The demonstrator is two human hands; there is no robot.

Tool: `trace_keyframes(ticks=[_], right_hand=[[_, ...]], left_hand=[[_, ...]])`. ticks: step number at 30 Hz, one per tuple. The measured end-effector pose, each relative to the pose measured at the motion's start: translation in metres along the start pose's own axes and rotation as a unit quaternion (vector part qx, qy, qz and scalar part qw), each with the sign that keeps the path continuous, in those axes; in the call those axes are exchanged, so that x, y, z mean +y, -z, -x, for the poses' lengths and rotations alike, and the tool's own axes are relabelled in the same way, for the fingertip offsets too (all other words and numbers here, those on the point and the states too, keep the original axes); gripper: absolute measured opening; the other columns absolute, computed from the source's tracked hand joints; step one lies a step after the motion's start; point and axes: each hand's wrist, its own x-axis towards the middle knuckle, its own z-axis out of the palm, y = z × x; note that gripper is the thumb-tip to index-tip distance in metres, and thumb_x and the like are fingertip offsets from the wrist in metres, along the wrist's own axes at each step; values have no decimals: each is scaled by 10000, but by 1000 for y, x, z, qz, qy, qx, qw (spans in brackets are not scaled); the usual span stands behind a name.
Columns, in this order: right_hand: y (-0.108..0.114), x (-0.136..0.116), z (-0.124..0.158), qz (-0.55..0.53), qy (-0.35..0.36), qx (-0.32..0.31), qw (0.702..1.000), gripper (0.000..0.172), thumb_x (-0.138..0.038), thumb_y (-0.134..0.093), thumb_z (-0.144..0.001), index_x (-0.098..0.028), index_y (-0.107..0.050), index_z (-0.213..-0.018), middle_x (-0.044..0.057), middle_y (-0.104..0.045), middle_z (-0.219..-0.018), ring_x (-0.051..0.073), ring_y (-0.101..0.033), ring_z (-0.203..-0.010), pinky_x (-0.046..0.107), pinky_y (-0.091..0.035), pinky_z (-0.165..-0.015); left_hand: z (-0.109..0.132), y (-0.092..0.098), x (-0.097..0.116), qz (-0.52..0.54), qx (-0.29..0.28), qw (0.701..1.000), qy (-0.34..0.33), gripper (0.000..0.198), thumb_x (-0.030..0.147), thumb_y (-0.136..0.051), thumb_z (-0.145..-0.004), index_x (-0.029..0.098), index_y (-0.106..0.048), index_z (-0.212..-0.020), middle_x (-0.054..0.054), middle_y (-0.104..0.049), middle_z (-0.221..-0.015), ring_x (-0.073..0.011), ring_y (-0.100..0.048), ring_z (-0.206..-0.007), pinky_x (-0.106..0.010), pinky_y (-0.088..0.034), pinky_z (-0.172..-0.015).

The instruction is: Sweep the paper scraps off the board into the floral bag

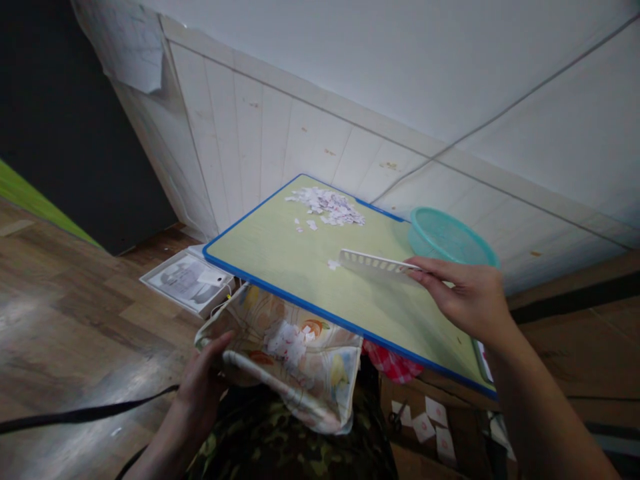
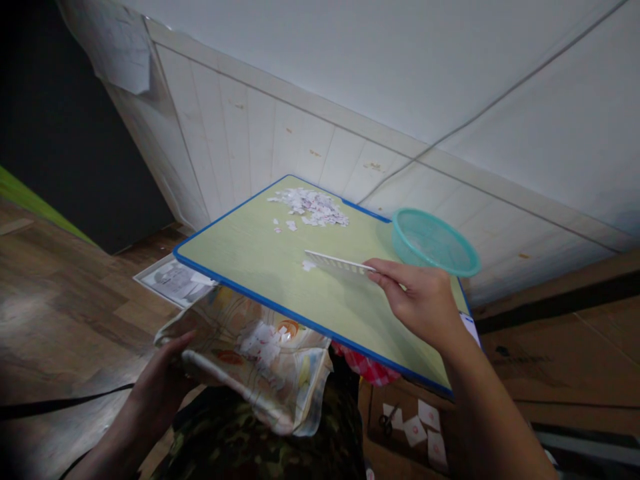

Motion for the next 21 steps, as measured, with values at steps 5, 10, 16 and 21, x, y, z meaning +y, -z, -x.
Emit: trace_keyframes(ticks=[5,10,16,21], right_hand=[[4,1,-2,2,-5,-12,1000,196,-266,-676,-980,-244,-840,-1086,35,-851,-1029,220,-826,-820,269,-621,-702],[7,9,1,-11,-26,12,1000,175,-276,-715,-960,-250,-843,-1076,32,-853,-1013,224,-824,-822,271,-614,-681],[2,16,5,5,-45,11,999,186,-293,-709,-966,-245,-845,-1083,43,-853,-1013,227,-818,-797,278,-598,-651],[-2,19,3,11,-48,21,999,197,-295,-697,-968,-242,-844,-1087,46,-853,-1006,223,-814,-783,275,-591,-647]], left_hand=[[-2,2,-2,1,-6,1000,-9,319,343,-830,-635,216,-732,-911,-26,-750,-875,-246,-688,-734,-333,-578,-500],[4,-3,2,3,12,1000,2,274,299,-792,-660,194,-723,-903,-18,-726,-797,-212,-653,-666,-311,-564,-495],[5,-5,5,-6,12,1000,12,291,311,-796,-655,200,-704,-908,-9,-688,-733,-220,-637,-641,-317,-549,-483],[6,-5,5,-2,10,1000,11,281,314,-801,-643,212,-686,-878,11,-667,-701,-201,-624,-605,-308,-546,-485]])
